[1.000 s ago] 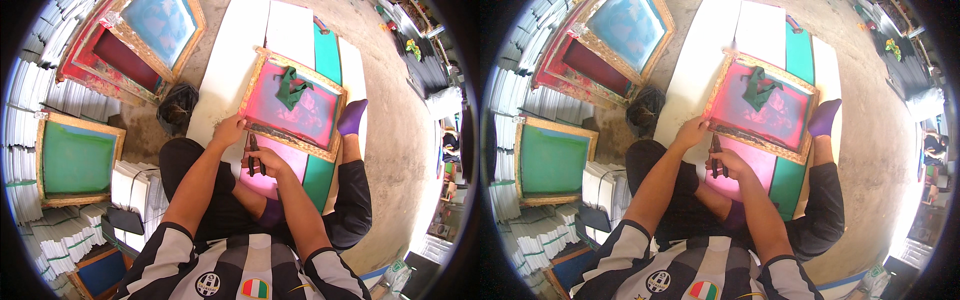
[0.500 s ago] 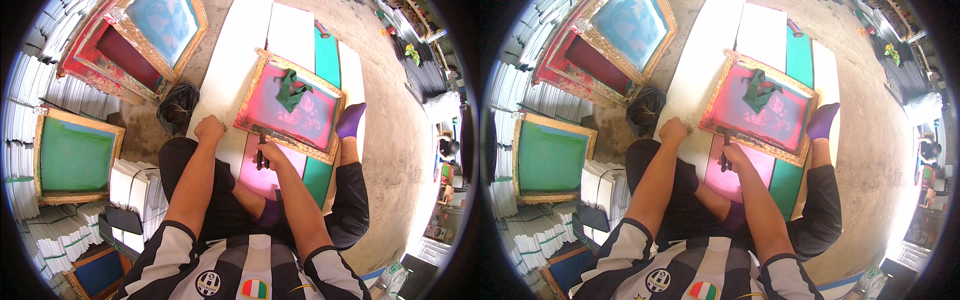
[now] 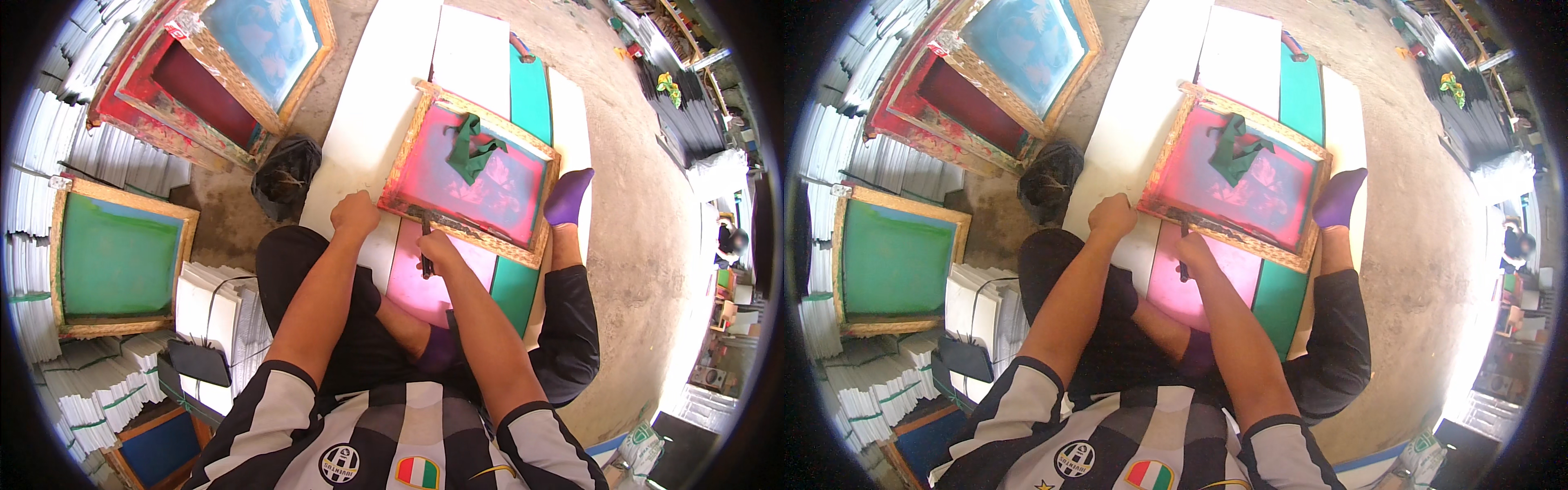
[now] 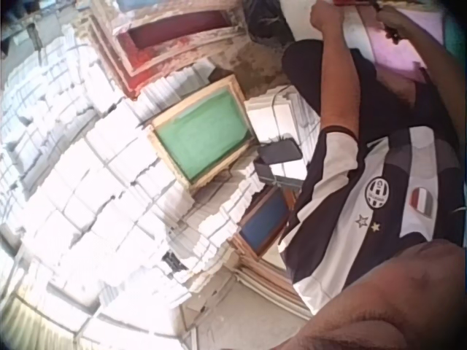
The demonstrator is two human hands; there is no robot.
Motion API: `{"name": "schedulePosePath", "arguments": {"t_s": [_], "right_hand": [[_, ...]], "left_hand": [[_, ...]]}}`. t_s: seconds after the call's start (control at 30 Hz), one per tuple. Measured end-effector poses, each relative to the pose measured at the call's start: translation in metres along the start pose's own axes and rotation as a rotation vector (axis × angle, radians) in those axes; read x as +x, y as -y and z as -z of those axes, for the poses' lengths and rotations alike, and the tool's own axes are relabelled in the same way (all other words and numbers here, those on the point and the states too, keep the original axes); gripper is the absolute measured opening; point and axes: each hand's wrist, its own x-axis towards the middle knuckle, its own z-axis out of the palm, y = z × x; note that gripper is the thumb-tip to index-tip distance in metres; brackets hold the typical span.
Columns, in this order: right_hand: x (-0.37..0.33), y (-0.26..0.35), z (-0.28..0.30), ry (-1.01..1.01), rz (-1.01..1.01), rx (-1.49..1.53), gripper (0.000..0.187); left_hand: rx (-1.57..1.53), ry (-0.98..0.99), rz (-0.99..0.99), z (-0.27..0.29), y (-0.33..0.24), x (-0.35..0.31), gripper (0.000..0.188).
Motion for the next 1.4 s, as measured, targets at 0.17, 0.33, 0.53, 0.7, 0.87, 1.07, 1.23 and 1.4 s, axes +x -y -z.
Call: {"name": "schedulePosePath", "arguments": {"t_s": [0.17,0.33,0.53,0.7,0.87,1.07,1.23,1.4], "right_hand": [[0.001,0.004,-0.005,-0.056,0.018,-0.006,0.017],[0.0,0.002,-0.008,-0.112,-0.023,-0.027,0.011],[-0.009,0.004,-0.016,-0.252,0.029,-0.173,0.007],[-0.009,0.003,-0.014,-0.276,0.039,-0.129,0.007],[0.005,-0.025,-0.013,-0.172,0.187,0.052,0.005],[-0.004,-0.042,-0.014,0.003,0.28,0.167,0.01],[-0.024,-0.033,-0.015,0.114,0.278,0.125,0.013],[-0.029,-0.028,-0.006,0.202,0.207,0.067,0.026]], "left_hand": [[-0.006,0.014,-0.043,-0.006,-0.001,0.002,0.031],[-0.023,0.021,-0.086,-0.002,-0.007,-0.004,0.031],[-0.015,0.006,-0.133,-0.003,-0.009,-0.005,0.031],[-0.022,0.02,-0.13,-0.003,-0.01,-0.004,0.032],[0.028,0.01,-0.086,-0.001,-0.009,-0.004,0.028],[-0.108,-0.206,-0.531,-0.01,-0.006,-0.012,0.02],[-0.005,-0.148,-0.794,-0.02,-0.01,-0.021,0.016],[0.082,-0.189,-0.832,-0.027,-0.007,-0.014,0.016]]}}
